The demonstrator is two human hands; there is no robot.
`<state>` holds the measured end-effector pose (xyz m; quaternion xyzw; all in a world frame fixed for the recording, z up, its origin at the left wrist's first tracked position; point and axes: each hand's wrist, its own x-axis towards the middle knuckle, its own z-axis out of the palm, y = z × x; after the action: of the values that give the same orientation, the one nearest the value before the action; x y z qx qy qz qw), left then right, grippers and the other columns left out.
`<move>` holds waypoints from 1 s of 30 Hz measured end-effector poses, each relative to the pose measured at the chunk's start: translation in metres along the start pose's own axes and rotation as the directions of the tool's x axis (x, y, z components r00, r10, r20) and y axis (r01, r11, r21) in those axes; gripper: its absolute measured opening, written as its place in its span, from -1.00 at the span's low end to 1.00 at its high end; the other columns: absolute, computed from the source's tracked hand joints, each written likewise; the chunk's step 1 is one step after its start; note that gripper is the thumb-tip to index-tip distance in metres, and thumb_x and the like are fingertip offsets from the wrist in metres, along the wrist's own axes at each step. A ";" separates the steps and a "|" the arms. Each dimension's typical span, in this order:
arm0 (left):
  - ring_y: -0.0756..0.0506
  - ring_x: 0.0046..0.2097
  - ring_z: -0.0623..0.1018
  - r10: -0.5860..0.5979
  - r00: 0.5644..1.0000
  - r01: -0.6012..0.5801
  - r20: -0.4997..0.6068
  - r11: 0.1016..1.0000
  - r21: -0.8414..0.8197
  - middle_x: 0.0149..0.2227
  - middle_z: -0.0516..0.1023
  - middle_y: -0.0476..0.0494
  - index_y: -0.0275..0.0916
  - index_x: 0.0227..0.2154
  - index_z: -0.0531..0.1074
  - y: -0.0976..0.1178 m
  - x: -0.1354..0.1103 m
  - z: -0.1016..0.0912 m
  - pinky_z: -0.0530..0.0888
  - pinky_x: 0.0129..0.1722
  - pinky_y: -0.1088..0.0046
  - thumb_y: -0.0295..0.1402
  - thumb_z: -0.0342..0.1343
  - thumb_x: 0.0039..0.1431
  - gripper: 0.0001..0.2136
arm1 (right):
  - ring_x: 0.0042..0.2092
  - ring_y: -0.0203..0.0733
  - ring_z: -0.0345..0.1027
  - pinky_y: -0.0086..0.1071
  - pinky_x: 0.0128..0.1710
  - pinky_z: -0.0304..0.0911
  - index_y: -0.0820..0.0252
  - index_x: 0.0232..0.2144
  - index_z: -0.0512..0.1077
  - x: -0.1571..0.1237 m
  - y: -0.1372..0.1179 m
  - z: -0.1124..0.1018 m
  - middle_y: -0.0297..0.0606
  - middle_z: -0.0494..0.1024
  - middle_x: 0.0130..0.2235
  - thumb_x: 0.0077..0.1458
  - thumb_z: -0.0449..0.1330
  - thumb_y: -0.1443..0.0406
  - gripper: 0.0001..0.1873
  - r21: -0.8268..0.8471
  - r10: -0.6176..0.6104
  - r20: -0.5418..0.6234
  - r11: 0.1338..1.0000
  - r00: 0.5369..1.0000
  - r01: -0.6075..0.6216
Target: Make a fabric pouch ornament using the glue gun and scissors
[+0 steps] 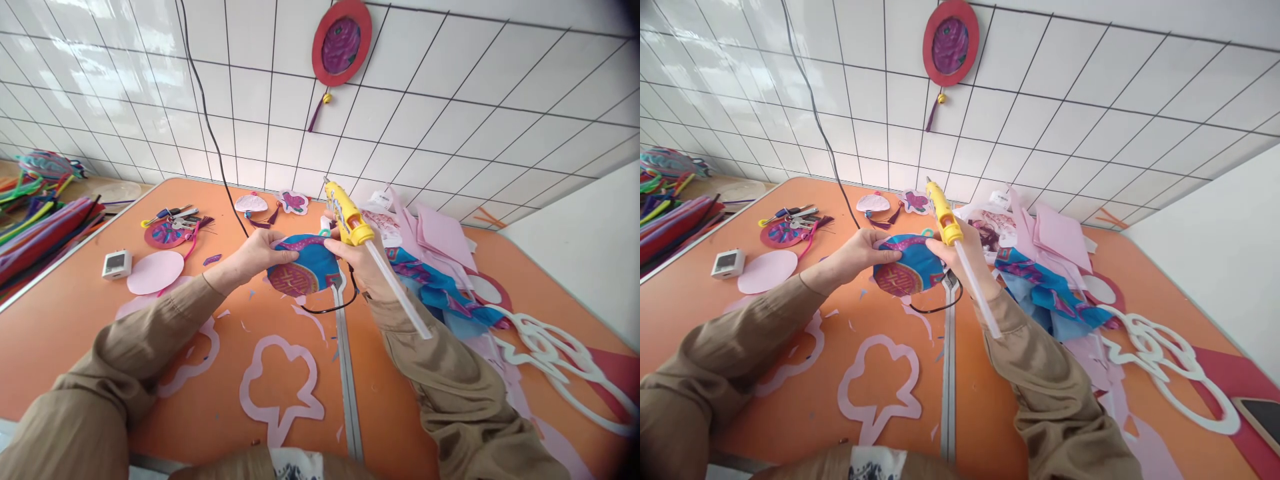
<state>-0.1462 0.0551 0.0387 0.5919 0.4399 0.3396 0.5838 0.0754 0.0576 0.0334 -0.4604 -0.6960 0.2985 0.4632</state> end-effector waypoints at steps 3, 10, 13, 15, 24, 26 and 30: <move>0.06 -0.55 0.36 0.026 0.999 -0.025 -0.018 0.997 0.076 -0.60 0.40 0.01 -0.27 -0.60 0.37 -0.001 0.000 0.001 0.25 -0.57 0.53 -0.19 0.40 -0.23 -0.67 | -0.36 -0.18 0.33 -0.27 -0.33 0.30 0.10 -0.39 0.42 0.001 -0.005 0.001 -0.36 0.46 -0.41 -0.10 0.40 0.13 -0.71 -0.005 -0.017 -0.048 1.000 0.999 0.017; 0.05 -0.53 0.36 -0.010 1.000 0.011 -0.017 0.997 0.081 -0.58 0.41 -0.02 -0.30 -0.55 0.44 0.001 -0.004 0.001 0.21 -0.57 0.54 -0.07 0.38 -0.12 -0.62 | -0.32 -0.13 0.39 -0.27 -0.33 0.30 0.09 -0.32 0.47 -0.001 -0.003 0.006 -0.35 0.48 -0.40 -0.04 0.35 0.15 -0.76 -0.031 -0.028 -0.022 0.999 0.999 0.027; 0.00 -0.51 0.43 -0.059 0.993 0.053 0.099 0.997 0.061 -0.55 0.49 -0.07 -0.32 -0.51 0.50 -0.002 -0.002 -0.001 0.26 -0.55 0.53 -0.09 0.38 -0.12 -0.65 | -0.33 -0.12 0.39 -0.26 -0.32 0.30 0.09 -0.33 0.46 -0.003 -0.007 0.005 -0.34 0.50 -0.40 -0.04 0.35 0.17 -0.78 -0.074 -0.052 -0.001 0.996 0.999 0.052; -0.01 -0.50 0.45 -0.075 0.988 0.063 0.135 0.993 0.097 -0.53 0.52 -0.08 -0.31 -0.49 0.54 -0.003 -0.002 -0.001 0.28 -0.55 0.53 -0.14 0.37 -0.11 -0.69 | -0.34 -0.14 0.40 -0.27 -0.31 0.30 0.10 -0.33 0.46 -0.005 -0.012 0.005 -0.33 0.54 -0.38 -0.03 0.33 0.21 -0.81 -0.084 -0.079 0.024 0.993 0.997 0.080; -0.01 -0.54 0.47 -0.095 0.992 0.093 0.083 0.995 0.031 -0.57 0.53 -0.07 -0.31 -0.54 0.57 -0.007 0.000 0.000 0.29 -0.56 0.52 -0.20 0.38 -0.01 -0.75 | -0.35 -0.23 0.33 -0.34 -0.30 0.30 0.15 0.09 0.49 -0.012 -0.027 0.002 -0.31 0.58 -0.30 0.08 0.21 0.27 -0.51 -0.184 -0.118 0.136 0.973 0.984 0.142; -0.03 -0.52 0.50 -0.108 0.993 0.110 0.040 0.993 -0.042 -0.53 0.58 -0.11 -0.32 -0.50 0.60 -0.012 0.002 0.000 0.32 -0.54 0.51 -0.19 0.42 -0.03 -0.73 | -0.36 -0.23 0.34 -0.33 -0.26 0.31 0.14 -0.01 0.53 -0.010 -0.025 0.001 -0.31 0.59 -0.31 0.07 0.20 0.28 -0.60 -0.239 -0.102 0.095 0.963 0.990 0.122; -0.06 -0.48 0.56 -0.199 0.980 0.184 -0.030 0.947 -0.263 -0.45 0.64 -0.19 -0.37 -0.43 0.63 -0.024 0.007 0.006 0.38 -0.50 0.50 -0.21 0.43 0.02 -0.73 | -0.36 -0.17 0.39 -0.27 -0.25 0.33 0.12 -0.35 0.49 -0.005 -0.015 0.002 -0.30 0.55 -0.39 -0.05 0.20 0.32 -0.86 -0.235 -0.031 0.000 0.972 1.000 0.030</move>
<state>-0.1411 0.0578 0.0135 0.4554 0.4633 0.3522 0.6737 0.0687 0.0466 0.0434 -0.5017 -0.7326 0.2062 0.4112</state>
